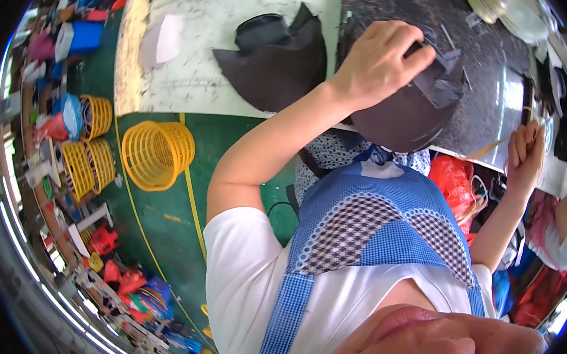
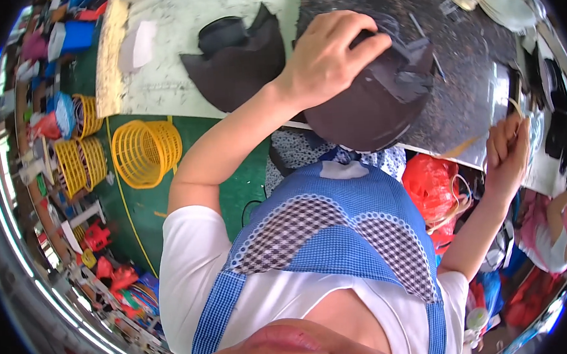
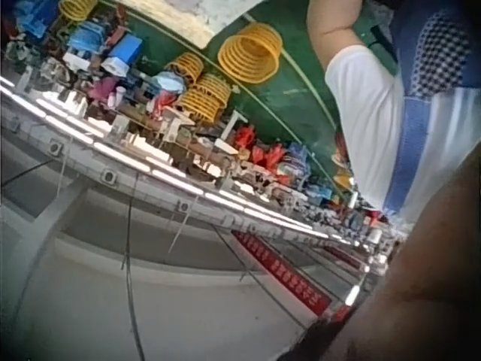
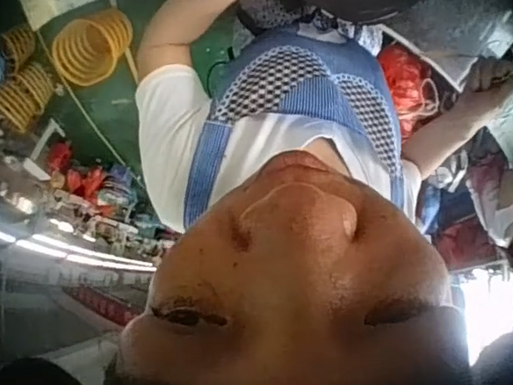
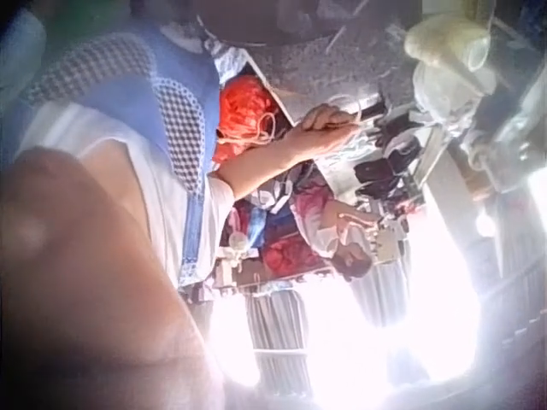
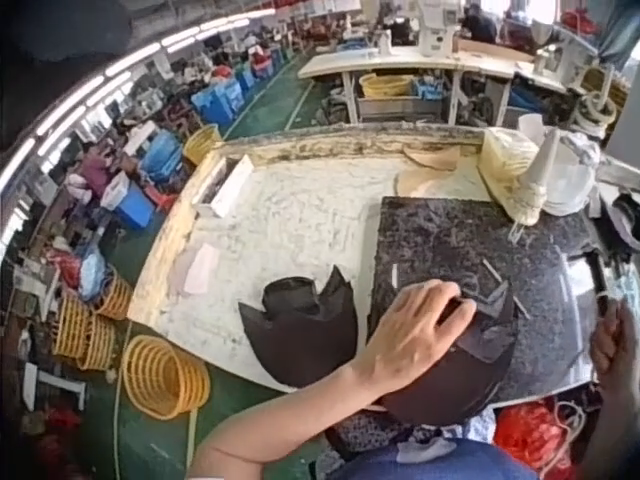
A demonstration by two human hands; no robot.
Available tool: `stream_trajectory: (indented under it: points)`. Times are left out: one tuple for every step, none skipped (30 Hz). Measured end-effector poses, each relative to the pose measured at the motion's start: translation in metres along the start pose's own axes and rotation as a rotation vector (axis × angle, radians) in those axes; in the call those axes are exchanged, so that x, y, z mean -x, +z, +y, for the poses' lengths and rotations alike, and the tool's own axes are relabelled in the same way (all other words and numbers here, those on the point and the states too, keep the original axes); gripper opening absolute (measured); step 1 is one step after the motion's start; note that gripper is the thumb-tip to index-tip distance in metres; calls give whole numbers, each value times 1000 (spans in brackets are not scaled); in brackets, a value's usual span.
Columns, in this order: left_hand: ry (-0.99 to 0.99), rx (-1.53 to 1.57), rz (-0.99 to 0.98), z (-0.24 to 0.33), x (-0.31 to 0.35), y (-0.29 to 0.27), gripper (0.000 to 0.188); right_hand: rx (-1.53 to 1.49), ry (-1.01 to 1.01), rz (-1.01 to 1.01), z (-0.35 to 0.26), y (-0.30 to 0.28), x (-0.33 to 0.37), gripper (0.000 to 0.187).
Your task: Applying adhesive reinforcement tape to the edges of leather shoe upper components.
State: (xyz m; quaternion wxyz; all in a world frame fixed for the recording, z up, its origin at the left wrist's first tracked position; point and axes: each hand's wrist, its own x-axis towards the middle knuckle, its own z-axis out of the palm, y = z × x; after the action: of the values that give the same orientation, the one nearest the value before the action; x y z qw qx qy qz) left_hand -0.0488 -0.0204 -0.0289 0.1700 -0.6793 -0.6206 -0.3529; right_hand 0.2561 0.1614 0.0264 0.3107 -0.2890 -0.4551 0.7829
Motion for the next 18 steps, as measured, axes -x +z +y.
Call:
stream_trajectory:
  points:
    - [14,26,20,-1,1,-3,25,50,7,74,0,4,1,36]
    - [61,91,41,-1,-1,-4,14,122,-38,171,5,2,-2,34]
    - [56,86,40,0,1,-4,14,195,-84,267,10,2,-4,32]
    - [100,174,31,2,5,-4,14,194,-80,260,11,4,-5,32]
    - [144,260,23,4,7,-6,14,499,-209,331,11,10,-7,30]
    - [95,369,-63,10,8,-18,17,804,-341,406,10,12,-8,28]
    - [17,476,-231,16,9,-35,22,803,-340,403,6,4,-7,28]
    - [-98,592,-280,23,4,-57,23,776,-478,287,-1,-11,-5,24]
    - [-210,713,-332,29,-2,-75,24,746,-613,177,-7,-25,-1,23]
    - [-297,841,-297,33,-4,-83,25,343,-368,-96,-24,-29,2,25]
    - [-288,857,-301,33,-4,-80,25,351,-369,-80,-23,-24,5,25]
    - [-379,858,-295,34,-2,-72,23,176,-176,-149,-18,-12,3,25]
    - [-469,857,-288,33,1,-62,22,-2,12,-217,-12,4,-1,26]
    - [-392,684,-277,30,9,-45,20,447,-6,-114,-3,36,-3,26]
    - [-436,639,-311,30,15,-38,22,893,-11,-6,8,69,-10,25]
    - [-566,701,-277,33,26,-38,26,843,15,-129,20,77,-21,23]
    - [-679,794,-245,39,30,-38,30,811,40,-220,23,83,-23,21]
    - [-808,848,-166,45,29,-42,41,669,82,-310,27,93,-20,19]
